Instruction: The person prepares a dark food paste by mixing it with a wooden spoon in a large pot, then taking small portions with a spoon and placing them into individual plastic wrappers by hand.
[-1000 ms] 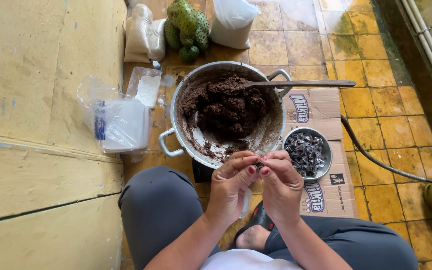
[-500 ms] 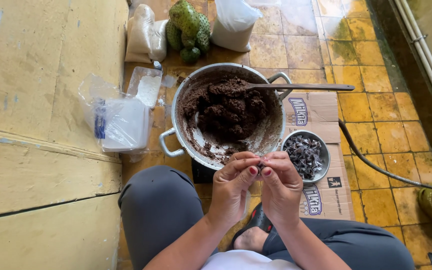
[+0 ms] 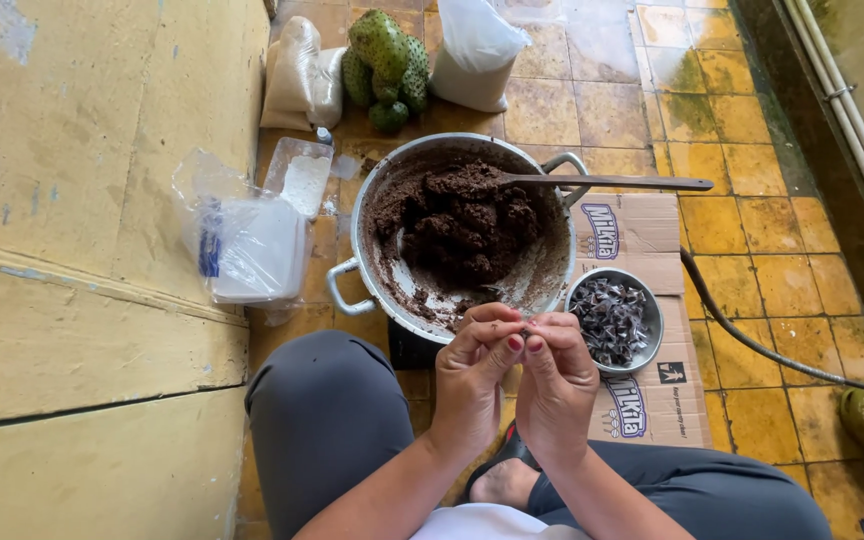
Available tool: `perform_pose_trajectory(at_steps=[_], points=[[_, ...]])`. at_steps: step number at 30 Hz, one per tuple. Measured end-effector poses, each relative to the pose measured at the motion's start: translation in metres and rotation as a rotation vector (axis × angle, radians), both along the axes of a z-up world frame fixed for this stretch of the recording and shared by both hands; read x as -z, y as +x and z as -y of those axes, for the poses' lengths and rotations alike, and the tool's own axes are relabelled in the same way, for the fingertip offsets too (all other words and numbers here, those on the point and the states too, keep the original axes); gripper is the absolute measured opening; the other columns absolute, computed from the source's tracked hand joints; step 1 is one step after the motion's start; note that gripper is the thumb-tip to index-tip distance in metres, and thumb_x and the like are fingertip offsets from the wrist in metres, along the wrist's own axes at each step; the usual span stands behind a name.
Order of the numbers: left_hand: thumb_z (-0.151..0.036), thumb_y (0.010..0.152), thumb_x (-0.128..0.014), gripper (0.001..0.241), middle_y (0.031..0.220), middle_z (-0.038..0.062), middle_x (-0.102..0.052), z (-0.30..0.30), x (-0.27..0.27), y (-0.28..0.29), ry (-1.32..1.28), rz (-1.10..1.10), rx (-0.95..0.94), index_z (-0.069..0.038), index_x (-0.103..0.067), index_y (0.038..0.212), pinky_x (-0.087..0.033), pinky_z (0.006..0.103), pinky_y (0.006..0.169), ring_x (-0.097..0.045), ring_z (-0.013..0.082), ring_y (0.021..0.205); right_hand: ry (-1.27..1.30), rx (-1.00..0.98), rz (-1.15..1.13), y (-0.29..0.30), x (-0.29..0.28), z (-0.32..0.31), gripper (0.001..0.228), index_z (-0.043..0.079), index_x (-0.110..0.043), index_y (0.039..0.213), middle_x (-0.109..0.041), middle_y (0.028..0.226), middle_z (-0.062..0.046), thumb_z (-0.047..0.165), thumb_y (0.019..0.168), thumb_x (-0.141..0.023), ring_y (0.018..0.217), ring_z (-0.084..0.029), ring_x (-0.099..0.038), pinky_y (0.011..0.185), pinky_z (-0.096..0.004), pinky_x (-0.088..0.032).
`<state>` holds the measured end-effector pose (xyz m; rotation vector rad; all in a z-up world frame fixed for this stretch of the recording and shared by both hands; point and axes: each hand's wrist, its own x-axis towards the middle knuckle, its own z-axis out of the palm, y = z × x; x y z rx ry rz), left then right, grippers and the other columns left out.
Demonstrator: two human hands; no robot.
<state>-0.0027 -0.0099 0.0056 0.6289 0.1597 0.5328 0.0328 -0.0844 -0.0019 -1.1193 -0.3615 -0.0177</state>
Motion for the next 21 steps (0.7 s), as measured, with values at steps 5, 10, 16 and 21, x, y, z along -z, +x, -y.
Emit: perform_pose_trajectory(at_steps=[5,10,16,21], points=[[-0.001,0.094,-0.070,0.009,0.116,0.014,-0.062,-0.010,0.005,0.003,-0.083,-0.007,0.080,0.000,-0.075,0.102,-0.062,0.0270,0.081,-0.067,0.0205,0.095,0.014,-0.130,-0.061,0.009,-0.011,0.006,0.015,0.008,-0.068,0.107,-0.059,0.108,-0.006,0.022,0.102,-0.066,0.108,-0.018,-0.056,0.098,-0.028,-0.046],[-0.005,0.094,-0.071,0.016,0.116,0.017,-0.068,-0.014,0.011,0.005,-0.160,-0.036,0.205,0.003,-0.074,0.107,-0.067,0.0311,0.073,-0.072,0.0248,0.090,0.035,-0.373,-0.464,0.024,-0.003,0.023,0.039,0.003,-0.061,0.130,-0.061,0.108,-0.002,0.010,0.092,-0.066,0.089,-0.013,-0.057,0.066,-0.023,-0.046],[-0.022,0.101,-0.063,0.025,0.091,0.012,-0.062,-0.005,0.012,0.008,-0.155,-0.116,0.018,0.003,-0.062,0.099,-0.068,0.0329,0.067,-0.072,0.0206,0.075,0.107,-0.182,-0.297,0.026,0.009,0.013,0.008,-0.001,-0.064,0.100,-0.057,0.098,-0.014,0.007,0.098,-0.064,0.081,-0.023,-0.057,0.063,-0.030,-0.044],[0.002,0.093,-0.069,0.005,0.108,0.013,-0.057,-0.002,0.004,0.002,0.075,-0.038,-0.046,0.001,-0.071,0.098,-0.065,0.0313,0.079,-0.067,0.0204,0.082,0.114,-0.195,-0.187,0.020,-0.004,0.014,0.004,0.006,-0.067,0.098,-0.054,0.100,-0.008,0.009,0.097,-0.069,0.083,-0.017,-0.054,0.071,-0.025,-0.050]])
